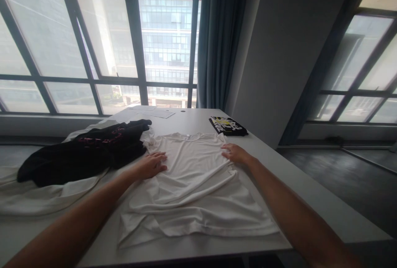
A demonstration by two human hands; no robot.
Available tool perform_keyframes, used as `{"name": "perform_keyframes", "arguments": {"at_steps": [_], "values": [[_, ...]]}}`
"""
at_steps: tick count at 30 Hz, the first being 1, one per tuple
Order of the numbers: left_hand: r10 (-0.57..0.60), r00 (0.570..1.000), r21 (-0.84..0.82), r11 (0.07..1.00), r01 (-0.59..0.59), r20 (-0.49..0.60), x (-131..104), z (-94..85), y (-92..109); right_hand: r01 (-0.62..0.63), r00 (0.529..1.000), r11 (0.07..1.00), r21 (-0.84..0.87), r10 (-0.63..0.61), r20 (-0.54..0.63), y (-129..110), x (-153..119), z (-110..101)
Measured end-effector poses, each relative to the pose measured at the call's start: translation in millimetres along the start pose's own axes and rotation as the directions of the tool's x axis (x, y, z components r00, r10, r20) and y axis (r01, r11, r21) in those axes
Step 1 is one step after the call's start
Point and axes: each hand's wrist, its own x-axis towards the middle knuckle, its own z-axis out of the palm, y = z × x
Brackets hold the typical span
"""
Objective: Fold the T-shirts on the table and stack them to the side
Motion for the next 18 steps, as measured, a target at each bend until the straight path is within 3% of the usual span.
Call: {"name": "perform_keyframes", "arguments": {"at_steps": [3,8,10,12,15,18], "values": [[-0.085,0.993,0.046,0.996,0.081,0.082,0,-1.5,-26,-0.041,0.997,0.998,0.042,0.038,0.071,8,2,5],[-0.118,0.97,0.076,0.992,0.104,0.211,-3,-17.4,-35,-0.08,0.991,0.991,0.107,0.068,0.116,20,3,1],[-0.163,0.979,0.087,0.984,0.153,0.124,0,-21.4,-38,-0.11,0.993,0.99,0.085,0.105,0.063,22,5,0],[-0.252,0.966,0.115,0.959,0.257,-0.061,8,-24.5,-44,-0.192,0.979,0.981,0.017,0.193,-0.058,25,7,2],[-0.423,0.874,0.148,0.874,0.464,-0.24,26,-30.7,-59,-0.376,0.917,0.921,-0.104,0.353,-0.185,32,8,6],[-0.626,0.752,0.121,0.746,0.655,-0.208,47,-38.9,-80,-0.444,0.892,0.883,-0.153,0.418,-0.173,40,9,11]]}}
